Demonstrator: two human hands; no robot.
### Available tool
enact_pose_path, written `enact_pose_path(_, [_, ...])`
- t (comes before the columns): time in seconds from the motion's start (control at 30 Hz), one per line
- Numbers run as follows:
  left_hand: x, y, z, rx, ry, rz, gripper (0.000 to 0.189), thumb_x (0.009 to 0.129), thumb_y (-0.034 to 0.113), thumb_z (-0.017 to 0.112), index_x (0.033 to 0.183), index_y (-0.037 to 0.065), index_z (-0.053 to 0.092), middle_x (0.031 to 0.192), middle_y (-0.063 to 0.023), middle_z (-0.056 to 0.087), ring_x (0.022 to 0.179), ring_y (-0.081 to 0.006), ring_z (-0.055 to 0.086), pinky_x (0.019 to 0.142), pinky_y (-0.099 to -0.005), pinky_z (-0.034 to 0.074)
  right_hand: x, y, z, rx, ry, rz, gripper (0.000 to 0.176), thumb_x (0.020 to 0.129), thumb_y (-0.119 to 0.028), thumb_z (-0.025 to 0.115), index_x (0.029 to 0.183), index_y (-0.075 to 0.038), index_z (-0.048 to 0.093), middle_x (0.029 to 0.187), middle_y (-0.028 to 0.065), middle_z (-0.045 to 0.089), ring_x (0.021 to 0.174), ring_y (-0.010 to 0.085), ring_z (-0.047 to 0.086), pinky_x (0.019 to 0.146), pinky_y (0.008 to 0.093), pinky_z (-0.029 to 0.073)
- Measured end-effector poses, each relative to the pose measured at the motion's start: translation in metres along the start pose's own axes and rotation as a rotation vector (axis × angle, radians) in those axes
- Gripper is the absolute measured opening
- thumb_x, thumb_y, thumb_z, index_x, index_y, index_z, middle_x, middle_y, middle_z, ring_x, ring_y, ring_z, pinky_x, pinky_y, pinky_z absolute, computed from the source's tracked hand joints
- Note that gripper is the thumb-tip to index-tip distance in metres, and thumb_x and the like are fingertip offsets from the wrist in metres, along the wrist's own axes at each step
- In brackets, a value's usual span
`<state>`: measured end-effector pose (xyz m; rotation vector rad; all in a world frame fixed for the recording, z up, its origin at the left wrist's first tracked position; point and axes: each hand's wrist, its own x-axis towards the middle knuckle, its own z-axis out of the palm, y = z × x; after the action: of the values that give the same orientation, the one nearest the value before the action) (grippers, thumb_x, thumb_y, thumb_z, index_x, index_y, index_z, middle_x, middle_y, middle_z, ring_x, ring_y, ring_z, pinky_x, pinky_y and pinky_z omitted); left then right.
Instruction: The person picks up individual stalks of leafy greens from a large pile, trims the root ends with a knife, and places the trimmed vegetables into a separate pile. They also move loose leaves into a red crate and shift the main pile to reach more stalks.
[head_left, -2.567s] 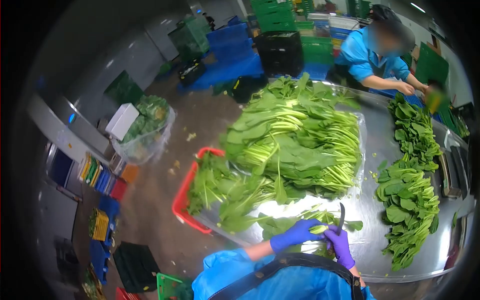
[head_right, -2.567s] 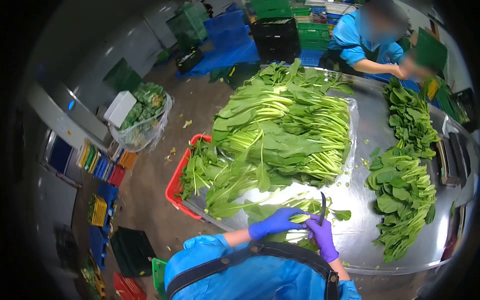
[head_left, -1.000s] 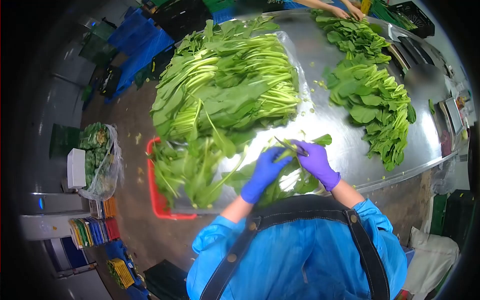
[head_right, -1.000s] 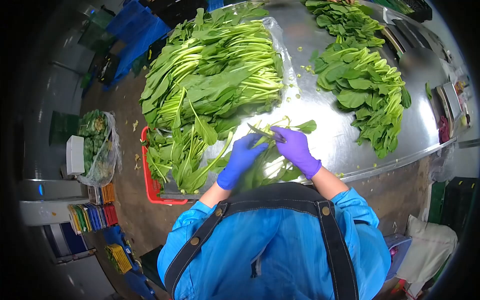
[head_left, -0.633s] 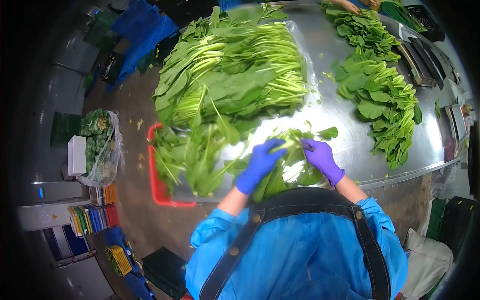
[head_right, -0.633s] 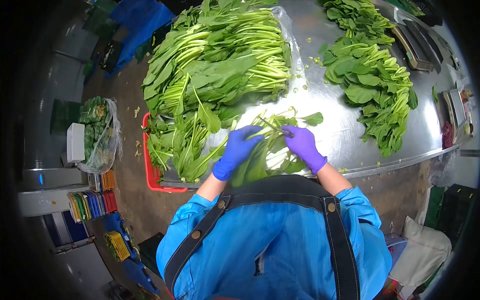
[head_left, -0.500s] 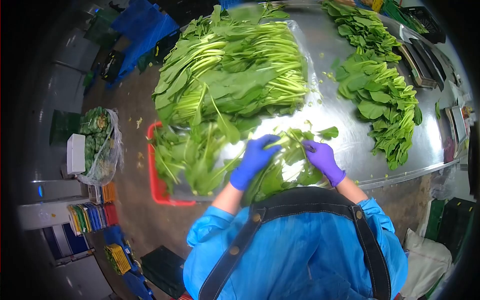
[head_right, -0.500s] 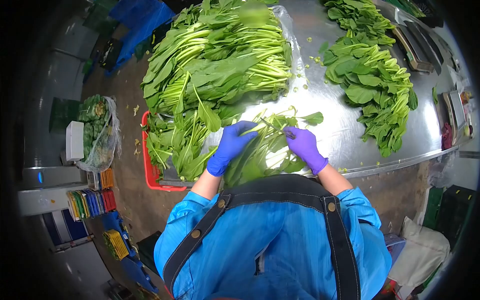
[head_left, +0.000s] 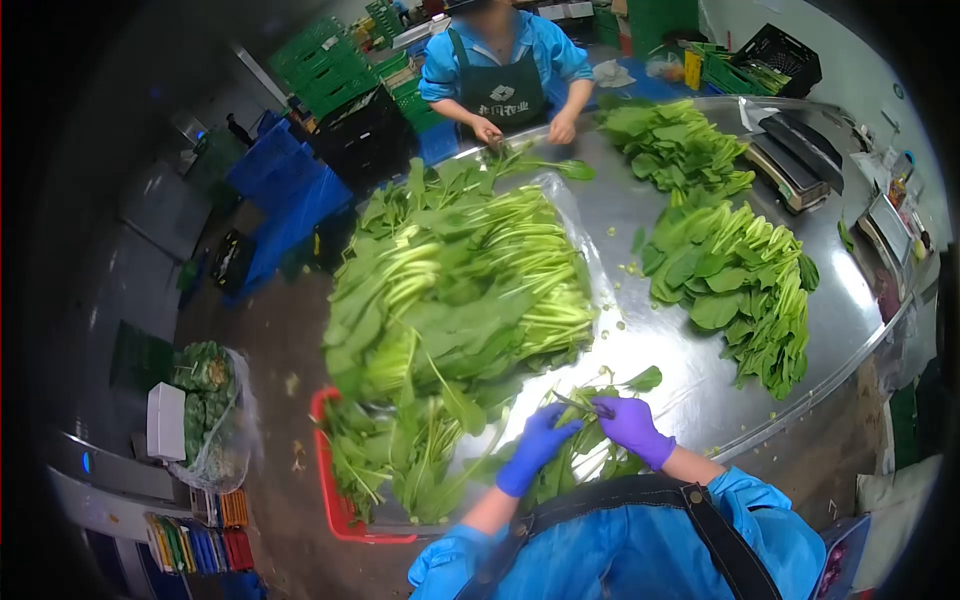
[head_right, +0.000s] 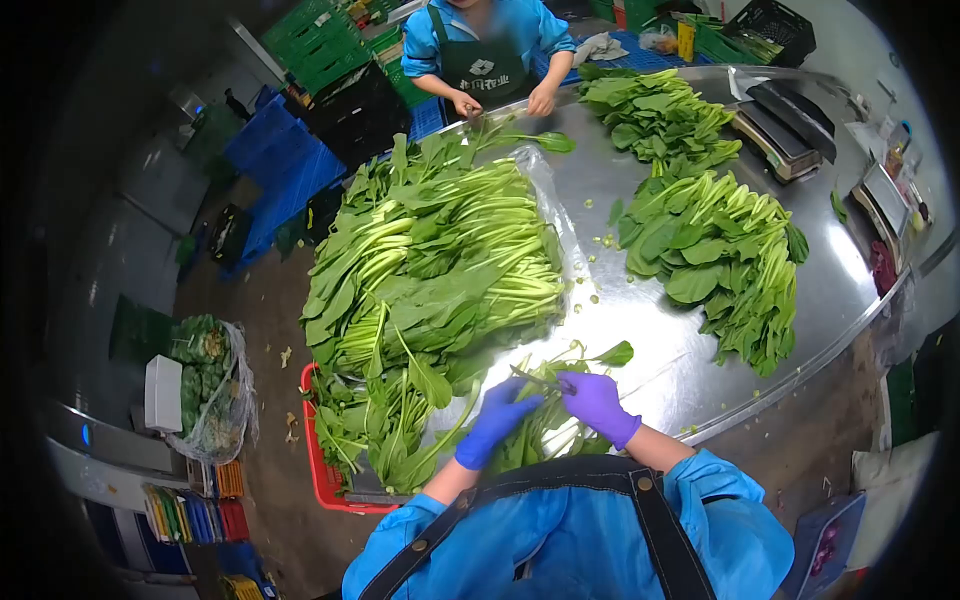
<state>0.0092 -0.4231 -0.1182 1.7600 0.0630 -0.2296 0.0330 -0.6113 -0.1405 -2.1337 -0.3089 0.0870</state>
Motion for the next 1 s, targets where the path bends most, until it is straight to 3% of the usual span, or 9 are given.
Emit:
enact_pose_path(0.2, [-0.007,-0.003,-0.003,-0.041,-0.079,-0.134,0.034,0.077,0.016,0.072,0.104,0.000,0.060,0.088,-0.0066,0.063,0.077,-0.0105,0.056,0.070,-0.0248,0.046,0.000,0.003,-0.004,-0.124,-0.054,-0.006,0.025,0.077,-0.016,0.059,0.101,-0.013,0.067,0.078,0.0115,0.066,0.067,0.0256,0.065,0.062,0.0340,0.051])
enact_pose_path(0.3, [-0.017,0.015,-0.017,-0.387,-0.051,-0.124,0.033,0.078,0.014,0.070,0.106,-0.001,0.058,0.089,-0.0072,0.062,0.078,-0.0103,0.056,0.071,-0.0239,0.045,-0.006,0.030,-0.005,-0.211,-0.062,0.069,0.023,0.077,-0.019,0.061,0.099,-0.013,0.068,0.077,0.0112,0.066,0.066,0.0251,0.064,0.061,0.0337,0.051])
enact_pose_path(0.43, [-0.014,0.020,-0.033,-0.353,0.056,-0.047,0.031,0.081,0.014,0.067,0.107,0.000,0.058,0.092,-0.0071,0.062,0.080,-0.0103,0.057,0.071,-0.0252,0.046,-0.010,0.008,-0.024,-0.154,-0.123,0.145,0.028,0.075,-0.018,0.062,0.102,-0.012,0.066,0.081,0.0121,0.067,0.073,0.0266,0.065,0.067,0.0342,0.052])
enact_pose_path(0.53, [-0.005,0.009,-0.044,0.191,0.043,0.004,0.035,0.082,0.026,0.064,0.109,0.004,0.058,0.092,-0.0088,0.064,0.083,-0.0145,0.060,0.076,-0.0309,0.047,-0.003,-0.002,-0.023,0.015,-0.139,0.111,0.030,0.078,-0.018,0.062,0.107,-0.011,0.065,0.083,0.0119,0.068,0.073,0.0193,0.066,0.068,0.0291,0.051])
enact_pose_path(0.63, [0.006,-0.002,-0.055,0.241,0.158,0.127,0.038,0.079,0.031,0.065,0.106,0.005,0.060,0.089,-0.0124,0.065,0.083,-0.0211,0.062,0.077,-0.0332,0.047,-0.002,-0.016,-0.030,0.348,-0.187,0.247,0.027,0.083,-0.012,0.059,0.109,-0.004,0.064,0.075,0.0045,0.066,0.065,0.0050,0.057,0.061,0.0198,0.045])
enact_pose_path(0.77, [0.001,0.030,-0.058,0.271,0.105,0.086,0.038,0.077,0.033,0.066,0.102,0.005,0.062,0.089,-0.0161,0.065,0.085,-0.0280,0.062,0.078,-0.0348,0.047,0.000,-0.003,-0.030,0.279,-0.221,0.218,0.028,0.085,-0.014,0.059,0.110,-0.004,0.063,0.071,0.0021,0.063,0.064,0.0066,0.057,0.058,0.0196,0.043])
enact_pose_path(0.9, [-0.001,0.019,-0.024,0.616,-0.039,0.071,0.038,0.077,0.038,0.063,0.103,0.009,0.063,0.096,-0.0155,0.064,0.089,-0.0322,0.061,0.079,-0.0385,0.046,-0.003,-0.035,-0.035,0.445,-0.327,0.314,0.032,0.085,-0.017,0.060,0.115,-0.006,0.061,0.074,0.0033,0.064,0.066,0.0069,0.059,0.061,0.0202,0.045])
enact_pose_path(0.97, [0.006,0.006,-0.022,0.693,0.006,0.077,0.040,0.078,0.037,0.062,0.105,0.009,0.061,0.099,-0.0158,0.063,0.094,-0.0332,0.059,0.080,-0.0401,0.046,-0.003,-0.032,-0.030,0.419,-0.375,0.231,0.032,0.085,-0.017,0.060,0.115,-0.005,0.061,0.074,0.0031,0.064,0.067,0.0067,0.059,0.062,0.0204,0.045])
enact_pose_path(1.0, [0.011,-0.014,-0.022,0.734,0.204,0.214,0.038,0.078,0.036,0.061,0.104,0.008,0.061,0.098,-0.0148,0.063,0.091,-0.0329,0.059,0.077,-0.0420,0.047,-0.002,-0.030,-0.030,0.426,-0.382,0.264,0.031,0.085,-0.017,0.059,0.114,-0.005,0.061,0.073,0.0024,0.063,0.066,0.0063,0.058,0.059,0.0201,0.044])
